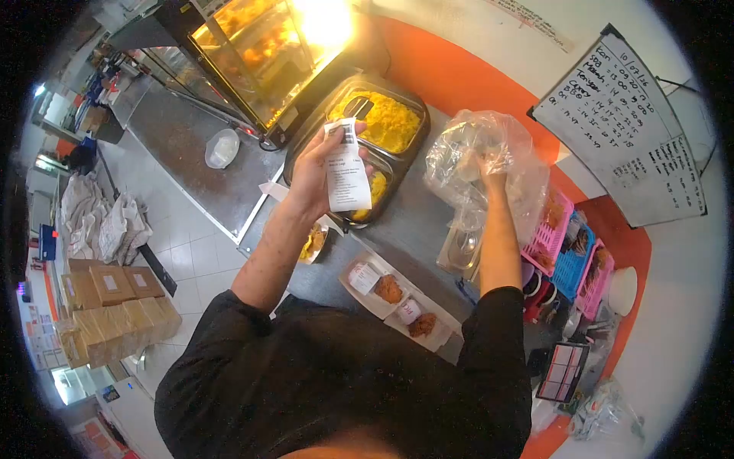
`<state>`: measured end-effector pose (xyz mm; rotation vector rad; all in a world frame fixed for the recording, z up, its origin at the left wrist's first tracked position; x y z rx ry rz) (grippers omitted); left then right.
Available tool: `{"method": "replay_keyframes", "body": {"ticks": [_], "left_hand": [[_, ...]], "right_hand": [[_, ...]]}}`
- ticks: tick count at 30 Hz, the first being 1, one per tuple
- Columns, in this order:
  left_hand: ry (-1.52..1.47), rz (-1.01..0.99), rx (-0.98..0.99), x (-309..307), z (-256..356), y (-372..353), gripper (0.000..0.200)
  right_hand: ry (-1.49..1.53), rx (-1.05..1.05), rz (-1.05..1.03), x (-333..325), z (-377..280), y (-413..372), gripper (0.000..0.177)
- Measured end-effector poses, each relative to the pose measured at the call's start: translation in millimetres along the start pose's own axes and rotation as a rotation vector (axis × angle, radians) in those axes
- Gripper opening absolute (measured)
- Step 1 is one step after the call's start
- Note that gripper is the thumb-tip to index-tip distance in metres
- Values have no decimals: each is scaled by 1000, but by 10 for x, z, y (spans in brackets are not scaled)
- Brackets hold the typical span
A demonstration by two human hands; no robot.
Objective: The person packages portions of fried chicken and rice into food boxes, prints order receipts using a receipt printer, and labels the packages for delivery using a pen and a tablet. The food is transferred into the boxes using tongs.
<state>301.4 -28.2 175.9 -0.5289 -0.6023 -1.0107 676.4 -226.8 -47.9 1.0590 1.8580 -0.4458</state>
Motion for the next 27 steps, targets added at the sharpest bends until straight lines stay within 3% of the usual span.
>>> {"method": "replay_keyframes", "body": {"ticks": [1,2,3,5,7,9,10,11,13,14,16,18,19,20,21,23,25,27], "left_hand": [[9,1,-6,-23,14,-22,19],[-17,-1,-2,-64,11,-21,19],[-22,-14,-5,-75,25,-38,19],[-34,4,5,-165,69,-113,22],[-14,-39,24,-315,111,-188,31],[-49,-34,7,-599,128,-267,34],[-1,137,41,-800,180,-334,38],[-33,28,14,-938,218,-438,41],[-76,117,31,-1381,345,-613,35],[-68,180,60,-1578,447,-752,34],[-107,322,113,-2113,538,-969,33],[-89,409,110,-2596,529,-1158,29],[-47,493,78,-2826,480,-1254,27],[-43,492,68,-2948,434,-1324,27],[76,520,62,-3081,425,-1401,27],[199,540,54,-3448,343,-1457,27],[866,628,17,-4049,187,-1493,27],[1330,641,54,-4542,-108,-1536,26]], "right_hand": [[120,121,-155,-76,-54,-91,62],[153,-76,-33,46,306,-88,69],[144,-71,-23,-68,291,-156,69],[27,14,-419,41,205,-525,68],[66,-61,-341,-70,0,-908,62],[-252,-117,-203,-368,-312,-1215,68],[-280,-117,-18,-581,-502,-1354,58],[-280,-108,-28,-748,-835,-1536,58],[-49,123,309,-1305,-1452,-1975,35],[40,-40,645,-1469,-1746,-2260,15],[184,-213,756,-1311,-2320,-2680,10],[441,-339,627,-792,-3189,-2913,8],[446,-497,532,-374,-3489,-2974,10],[679,-495,303,14,-3822,-2987,15],[727,-560,149,459,-4035,-2992,20],[540,-510,-138,1262,-4297,-2971,26],[423,-464,-28,1428,-4492,-2930,29],[301,-423,82,1491,-4529,-2885,32]]}}
Point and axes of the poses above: each hand's wrist, its own y-axis towards the middle knuckle, its own x-axis out of the palm, z = x × y, the point moved 8 cm from there along y, towards the middle knuckle, and after that the axes turned 7 degrees about y, right-handed, at the moved point
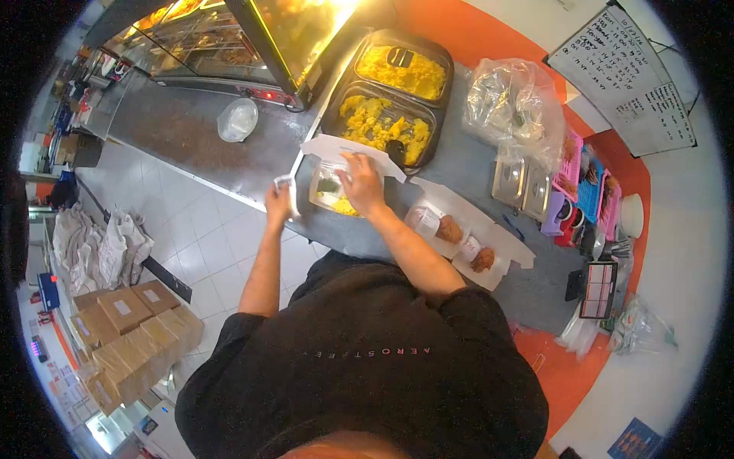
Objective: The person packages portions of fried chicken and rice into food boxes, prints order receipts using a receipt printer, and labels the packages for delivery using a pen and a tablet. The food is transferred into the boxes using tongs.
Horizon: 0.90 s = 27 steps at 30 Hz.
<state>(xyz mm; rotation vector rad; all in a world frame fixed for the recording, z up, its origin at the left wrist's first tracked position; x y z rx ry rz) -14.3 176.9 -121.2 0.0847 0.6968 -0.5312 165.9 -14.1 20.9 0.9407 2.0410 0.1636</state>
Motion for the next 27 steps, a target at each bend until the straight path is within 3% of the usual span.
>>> {"method": "replay_keyframes", "body": {"ticks": [3,6,8,9,11,12,14,15,18,20,22,23,24,25,26,27], "left_hand": [[218,37,67,255,-133,-270,25],[322,43,111,357,4,-402,28],[377,-39,8,361,204,-441,30],[334,97,160,350,307,-476,27],[367,-78,217,503,197,-354,26],[289,-126,67,498,184,-315,28],[343,-187,202,571,99,-270,28],[380,-237,184,434,338,-363,26],[560,-246,520,496,153,-447,38],[586,-245,506,425,172,-496,43],[641,-248,536,441,174,-532,45],[486,-191,538,412,150,-533,47],[351,-84,584,325,276,-612,50],[305,25,633,262,351,-729,49],[257,141,679,199,504,-877,47],[313,191,599,226,581,-995,41]], "right_hand": [[358,243,90,-115,285,-100,33],[377,254,126,-386,381,-398,29],[301,365,139,-610,418,-664,23],[281,385,161,-703,382,-785,23],[244,519,264,-1003,422,-1110,18],[191,556,321,-1194,436,-1273,18],[135,579,422,-1505,406,-1557,14],[80,568,494,-1714,392,-1679,13],[-195,634,712,-2393,584,-2201,13],[-490,496,843,-2981,578,-2346,14],[-619,522,936,-3507,843,-2546,18],[-623,527,943,-3742,1057,-2691,18],[-457,682,820,-3899,1493,-2855,21],[-285,819,694,-3980,1835,-2986,25],[-281,811,702,-4125,1908,-3060,25],[-309,932,514,-4159,2079,-3137,28]]}}
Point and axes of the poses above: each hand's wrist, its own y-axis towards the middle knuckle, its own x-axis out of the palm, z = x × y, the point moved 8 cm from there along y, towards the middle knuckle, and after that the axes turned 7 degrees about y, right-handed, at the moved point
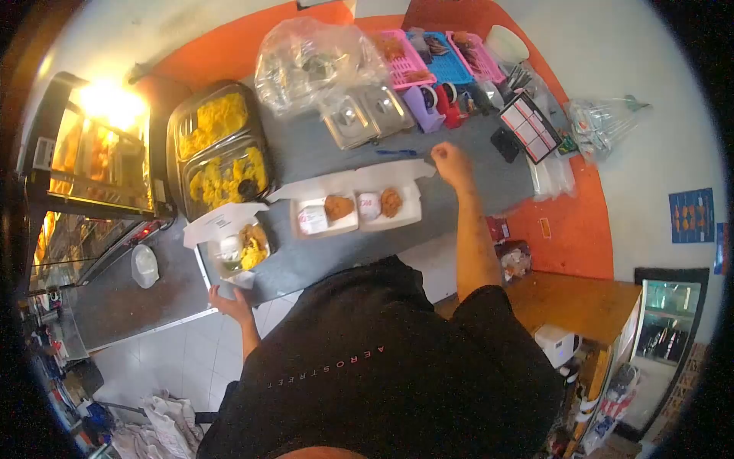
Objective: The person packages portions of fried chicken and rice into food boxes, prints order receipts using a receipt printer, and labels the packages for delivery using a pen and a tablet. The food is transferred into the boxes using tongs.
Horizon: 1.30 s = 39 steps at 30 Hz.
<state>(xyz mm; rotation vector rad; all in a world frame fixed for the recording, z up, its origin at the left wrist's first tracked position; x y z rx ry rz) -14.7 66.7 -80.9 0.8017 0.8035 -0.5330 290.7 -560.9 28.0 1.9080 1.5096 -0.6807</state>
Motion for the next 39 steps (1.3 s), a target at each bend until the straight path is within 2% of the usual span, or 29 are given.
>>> {"method": "replay_keyframes", "body": {"ticks": [1,2,3,4,5,7,8,9,10,11,12,14,15,17,18,19,20,21,23,27,29,30,31,32,33,35,36,38,39], "left_hand": [[5,16,-1,40,237,-46,41],[-45,59,-10,57,461,-103,41],[-95,102,-17,78,679,-172,40],[-58,103,35,162,958,-225,38],[-32,81,126,311,1224,-241,32],[-39,-113,229,655,1934,-266,30],[148,-203,185,790,2277,-280,37],[264,-318,37,960,2435,-314,42],[387,-385,-72,1056,2575,-354,44],[400,-379,-93,1105,2636,-345,44],[405,-377,-142,1137,2628,-370,47],[426,-365,-213,1124,2624,-425,49],[427,-311,-180,1050,2697,-395,43],[448,-238,-180,915,2748,-257,38],[-159,-278,-264,919,2765,-185,32],[-770,-283,-327,868,2808,-141,28],[-877,-217,-349,604,3087,-35,30],[-987,-148,-358,291,3513,74,33],[-1087,-149,-293,-94,4097,198,47],[-1240,-132,-132,-274,4671,144,52],[-1155,-259,-43,-229,4938,87,54],[-1225,-272,-36,-244,5069,60,53],[-1236,-285,-33,-196,5169,24,53],[-1233,-292,-7,-150,5279,-2,53],[-1233,-302,19,-103,5379,-21,53],[-1271,-409,25,119,5543,-109,52],[-1285,-463,30,234,5655,-168,52],[-1382,-604,3,472,5908,-347,52],[-1398,-646,7,606,6027,-468,52]], "right_hand": [[-128,60,-159,57,169,94,33],[-115,48,-164,51,305,193,33],[-204,127,-285,152,531,264,37],[-295,200,-399,219,741,362,43],[-281,183,-397,253,894,489,43],[-223,35,-354,396,1092,590,49],[-56,187,-515,485,1192,621,31],[-44,174,-536,553,1232,615,31],[31,-40,-496,603,1145,615,22],[108,-252,-453,637,1059,603,25],[115,-262,-475,743,1094,624,25],[133,-242,-677,1105,1151,615,48],[142,-262,-700,1230,1170,609,48],[213,-617,-528,1319,892,606,52],[229,-642,-557,1353,788,582,52],[98,-628,-598,1393,765,552,52],[-37,-621,-630,1429,733,529,53],[-27,-654,-652,1440,648,478,53],[-254,-426,-859,1542,815,393,51],[-236,-518,-841,1138,979,251,49],[-22,-191,-991,1008,1315,252,42],[-27,-180,-981,872,1496,266,42],[470,85,-1032,720,1678,240,40],[974,353,-1022,584,1805,186,38],[973,362,-998,372,1744,91,38],[912,272,-506,-254,1713,112,34],[904,286,-472,-345,1789,55,34],[928,327,-160,-667,2072,30,33],[914,346,-122,-753,2203,-26,33]]}}
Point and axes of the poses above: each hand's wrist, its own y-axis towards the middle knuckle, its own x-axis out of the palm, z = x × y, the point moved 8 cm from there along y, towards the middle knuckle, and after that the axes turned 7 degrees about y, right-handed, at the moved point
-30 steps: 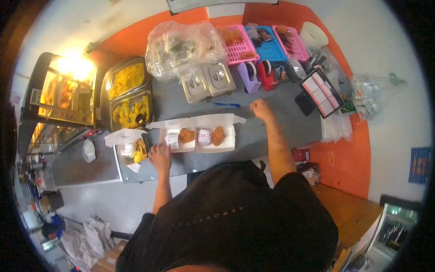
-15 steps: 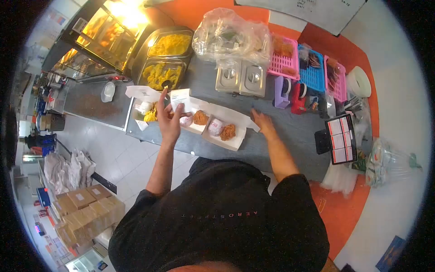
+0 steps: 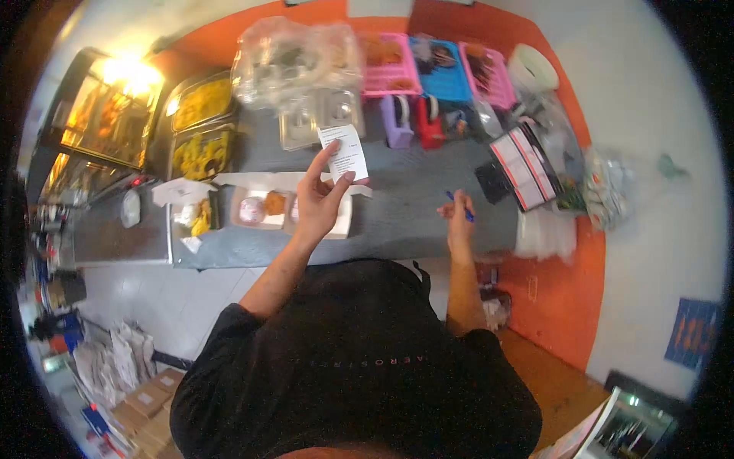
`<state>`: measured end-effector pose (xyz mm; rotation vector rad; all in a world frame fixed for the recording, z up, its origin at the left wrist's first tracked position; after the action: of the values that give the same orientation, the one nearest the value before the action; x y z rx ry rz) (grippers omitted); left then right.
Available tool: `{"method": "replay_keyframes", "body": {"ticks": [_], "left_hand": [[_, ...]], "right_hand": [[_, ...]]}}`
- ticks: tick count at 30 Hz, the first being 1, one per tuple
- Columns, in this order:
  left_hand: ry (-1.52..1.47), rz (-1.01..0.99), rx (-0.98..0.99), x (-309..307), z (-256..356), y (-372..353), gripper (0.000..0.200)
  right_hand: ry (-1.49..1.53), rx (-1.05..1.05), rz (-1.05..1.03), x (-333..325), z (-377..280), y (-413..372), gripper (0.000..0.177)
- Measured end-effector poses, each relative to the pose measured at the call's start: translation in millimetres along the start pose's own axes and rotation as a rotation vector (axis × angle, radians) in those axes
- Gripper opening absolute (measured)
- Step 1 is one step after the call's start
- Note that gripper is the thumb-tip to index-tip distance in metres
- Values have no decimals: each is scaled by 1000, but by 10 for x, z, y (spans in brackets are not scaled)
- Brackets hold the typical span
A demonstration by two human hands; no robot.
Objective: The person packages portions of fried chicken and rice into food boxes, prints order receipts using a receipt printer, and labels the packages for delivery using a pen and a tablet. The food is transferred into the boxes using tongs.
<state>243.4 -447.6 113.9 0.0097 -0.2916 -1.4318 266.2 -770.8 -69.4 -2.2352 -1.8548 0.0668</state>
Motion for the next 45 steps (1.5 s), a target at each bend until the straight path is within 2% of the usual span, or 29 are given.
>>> {"method": "replay_keyframes", "body": {"ticks": [2,4,6,7,9,10,11,12,14,15,17,18,20,23,26,33,35,36,38,42,44,45], "left_hand": [[90,-16,-16,276,-366,-21,53],[66,-76,-48,536,-936,-133,54],[94,-220,-376,701,-1933,-436,48],[90,-235,-408,644,-2355,-549,48],[768,-388,-276,444,-2981,-814,44],[764,-392,-295,438,-2897,-818,44],[883,-416,-279,449,-2674,-760,44],[1002,-438,-261,440,-2567,-729,44],[1109,-446,-248,398,-2665,-716,45],[1127,-436,-221,386,-2612,-709,46],[1152,-422,-198,348,-2569,-670,48],[1177,-401,-179,318,-2558,-654,52],[1203,-379,-161,281,-2531,-636,56],[1287,-409,-129,313,-2501,-635,62],[1263,-425,-235,295,-2564,-626,65],[1248,-425,-215,269,-2567,-639,67],[1260,-430,-206,278,-2580,-650,68],[1251,-424,-215,280,-2586,-646,67],[1247,-416,-225,271,-2594,-654,67],[1224,-419,-253,281,-2570,-647,62],[1221,-409,-215,284,-2540,-634,62],[1245,-435,-191,293,-2524,-640,64]], "right_hand": [[650,154,104,-239,186,-81,37],[655,171,159,-283,173,-221,37],[694,252,194,-213,327,-278,37],[718,313,222,-176,475,-303,38],[447,335,135,5,796,-356,33],[324,263,75,118,840,-355,30],[202,193,9,232,875,-374,28],[198,209,8,310,975,-409,28],[-170,-203,-152,546,775,-437,25],[-168,-189,-158,556,817,-481,25],[-514,-293,-164,627,814,-545,22],[-510,-286,-168,643,841,-568,22],[-660,-459,-138,699,757,-626,19],[-564,-454,-142,733,746,-600,12],[-424,-408,-107,759,731,-595,12],[-446,-462,-131,908,739,-605,16],[-449,-626,-156,941,654,-641,14],[-447,-626,-158,930,657,-644,14],[-463,-519,-37,808,703,-617,11],[-428,-503,-60,815,670,-592,11],[-419,-439,-32,808,666,-599,12],[-438,-322,-43,832,697,-574,13]]}}
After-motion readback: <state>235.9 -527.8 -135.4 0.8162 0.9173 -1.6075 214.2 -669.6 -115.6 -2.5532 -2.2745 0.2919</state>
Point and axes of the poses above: each hand's wrist, its own y-axis towards the middle knuckle, its own x-axis out of the palm, z = x × y, the point moved 8 cm from there along y, towards the middle knuckle, and after that the axes turned 7 degrees about y, right-handed, at the moved point
